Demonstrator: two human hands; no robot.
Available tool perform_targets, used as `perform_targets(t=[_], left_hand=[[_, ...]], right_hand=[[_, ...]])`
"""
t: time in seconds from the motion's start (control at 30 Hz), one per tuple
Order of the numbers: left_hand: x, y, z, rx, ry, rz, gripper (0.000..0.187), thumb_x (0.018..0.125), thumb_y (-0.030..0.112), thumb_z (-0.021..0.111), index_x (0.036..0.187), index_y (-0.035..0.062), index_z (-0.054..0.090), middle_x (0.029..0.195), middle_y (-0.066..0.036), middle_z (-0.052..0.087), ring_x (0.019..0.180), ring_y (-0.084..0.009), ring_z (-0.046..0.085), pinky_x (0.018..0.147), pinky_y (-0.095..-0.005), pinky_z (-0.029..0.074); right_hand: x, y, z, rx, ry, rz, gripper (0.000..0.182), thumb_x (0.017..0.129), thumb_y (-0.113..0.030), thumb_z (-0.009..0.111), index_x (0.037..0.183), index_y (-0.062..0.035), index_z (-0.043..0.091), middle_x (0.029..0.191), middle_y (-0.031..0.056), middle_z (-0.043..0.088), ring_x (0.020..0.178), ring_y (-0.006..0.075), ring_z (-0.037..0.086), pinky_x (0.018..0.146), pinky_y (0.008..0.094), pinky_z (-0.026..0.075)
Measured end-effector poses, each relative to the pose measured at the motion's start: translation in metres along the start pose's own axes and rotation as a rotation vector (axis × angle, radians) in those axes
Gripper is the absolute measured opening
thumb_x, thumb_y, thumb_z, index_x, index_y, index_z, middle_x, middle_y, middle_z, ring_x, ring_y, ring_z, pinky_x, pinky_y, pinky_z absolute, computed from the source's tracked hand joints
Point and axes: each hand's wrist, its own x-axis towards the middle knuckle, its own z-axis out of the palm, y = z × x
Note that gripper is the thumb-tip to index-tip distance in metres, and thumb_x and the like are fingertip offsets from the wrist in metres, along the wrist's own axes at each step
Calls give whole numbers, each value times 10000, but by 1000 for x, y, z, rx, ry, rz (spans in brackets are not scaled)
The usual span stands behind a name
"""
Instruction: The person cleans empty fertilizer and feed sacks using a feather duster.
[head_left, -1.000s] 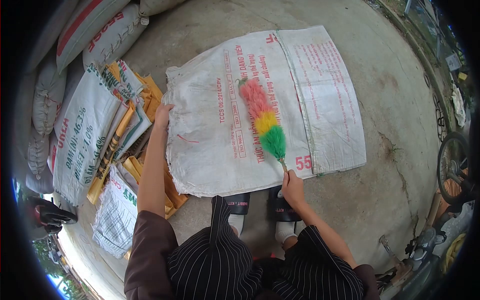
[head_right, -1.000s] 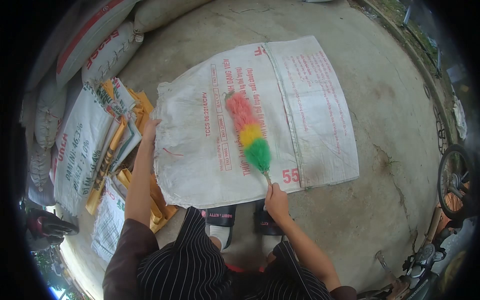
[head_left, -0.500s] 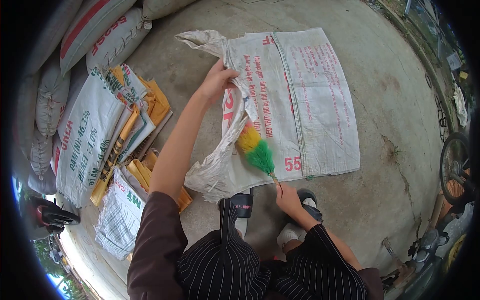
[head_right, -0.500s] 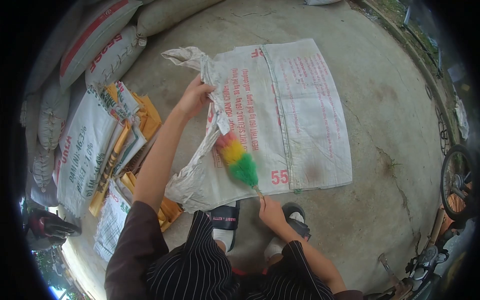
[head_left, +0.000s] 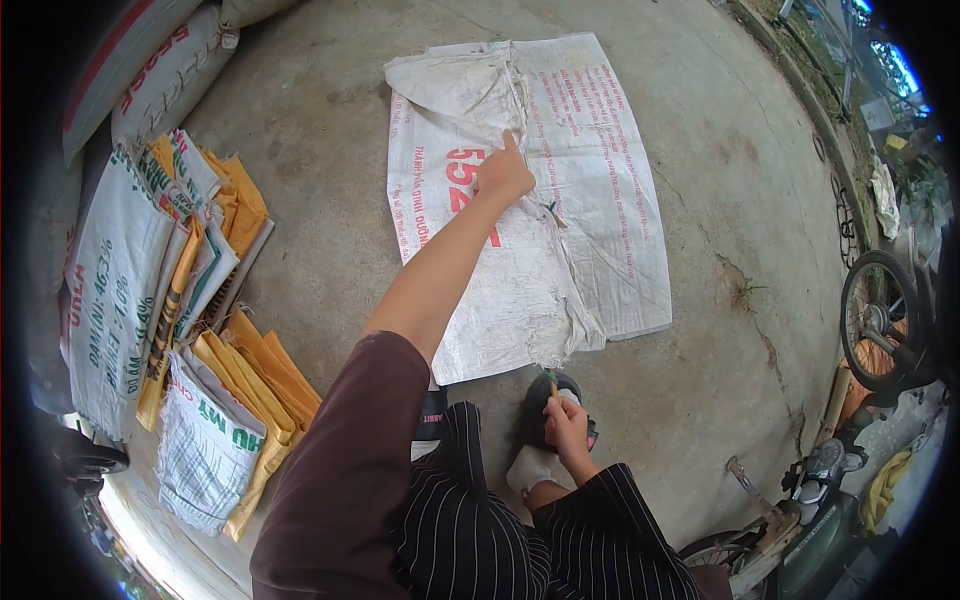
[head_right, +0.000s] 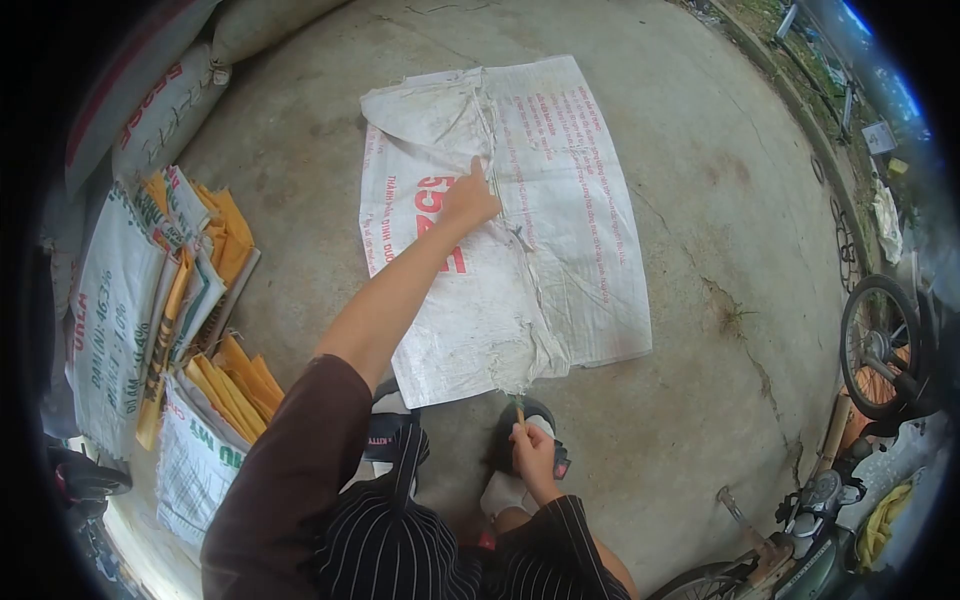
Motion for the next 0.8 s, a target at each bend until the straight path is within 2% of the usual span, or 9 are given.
perform_targets(t=[0.03, 0.1, 0.13, 0.23, 0.4, 0.5, 0.57, 0.7, 0.8], left_hand=[[5, -5, 6, 2, 4, -5, 802, 661, 163, 570, 1335, -19, 176, 916, -226, 594, 848, -342, 600, 726, -409, 484], [15, -12, 12, -96, 71, -80, 791, 701, 222, 571, 1351, 0, 176, 972, -227, 582, 873, -352, 593, 757, -418, 475], [15, -11, 7, -94, 79, -82, 791, 701, 222, 571, 1351, 0, 176, 972, -227, 582, 873, -352, 593, 757, -418, 475], [15, -18, 3, -524, -59, 81, 782, 744, 312, 566, 1356, 13, 181, 1045, -251, 548, 967, -374, 549, 839, -432, 432], [-9, -71, -13, 203, 614, -66, 794, 738, 355, 609, 1351, 46, 210, 1320, -248, 301, 1239, -343, 277, 970, -496, 263], [-56, -97, -41, -42, 489, -432, 726, 727, 307, 644, 1297, 21, 295, 1251, -246, 406, 1170, -339, 391, 910, -467, 343], [-61, -148, -30, -308, 312, -427, 565, 746, 306, 634, 1166, -23, 447, 1064, -242, 551, 977, -353, 546, 795, -420, 429], [-109, -152, 8, -719, 516, -389, 349, 813, 267, 556, 941, -57, 585, 908, -235, 607, 834, -372, 592, 723, -403, 452], [-141, -153, 42, -1121, 556, -633, 333, 847, 224, 528, 1014, -63, 552, 904, -174, 614, 809, -244, 603, 708, -355, 461]], right_hand=[[1, 6, -7, -2, -7, 0, 265, 871, -229, 518, 681, -45, 505, 481, -23, 406, 386, 59, 363, 358, 228, 265], [8, 20, -20, -647, 262, -442, 270, 856, -202, 530, 651, -28, 519, 509, -9, 440, 458, 58, 405, 412, 241, 309], [-5, -6, -17, -657, 331, -367, 249, 824, -170, 547, 654, 9, 516, 553, 20, 499, 512, 121, 463, 476, 286, 340], [0, -2, -51, -430, 503, -264, 250, 829, -160, 541, 646, 4, 496, 544, 9, 465, 523, 88, 427, 470, 275, 323], [7, -17, -106, -411, 736, -402, 259, 840, -151, 544, 635, -15, 463, 550, -18, 406, 521, 55, 365, 456, 246, 281], [18, -47, -106, -392, 614, -451, 197, 836, -146, 557, 697, -12, 520, 559, -38, 387, 515, 39, 347, 454, 225, 265], [30, -78, -84, -329, 506, -454, 163, 829, -149, 569, 743, -12, 551, 558, -49, 383, 510, 34, 339, 449, 218, 255], [51, -168, -46, -473, 281, -438, 202, 792, -181, 620, 880, 0, 606, 546, -62, 383, 492, 38, 337, 439, 219, 252], [72, -217, -16, -720, 156, -498, 266, 758, -203, 651, 908, 11, 600, 537, -49, 405, 477, 45, 350, 426, 234, 251]])
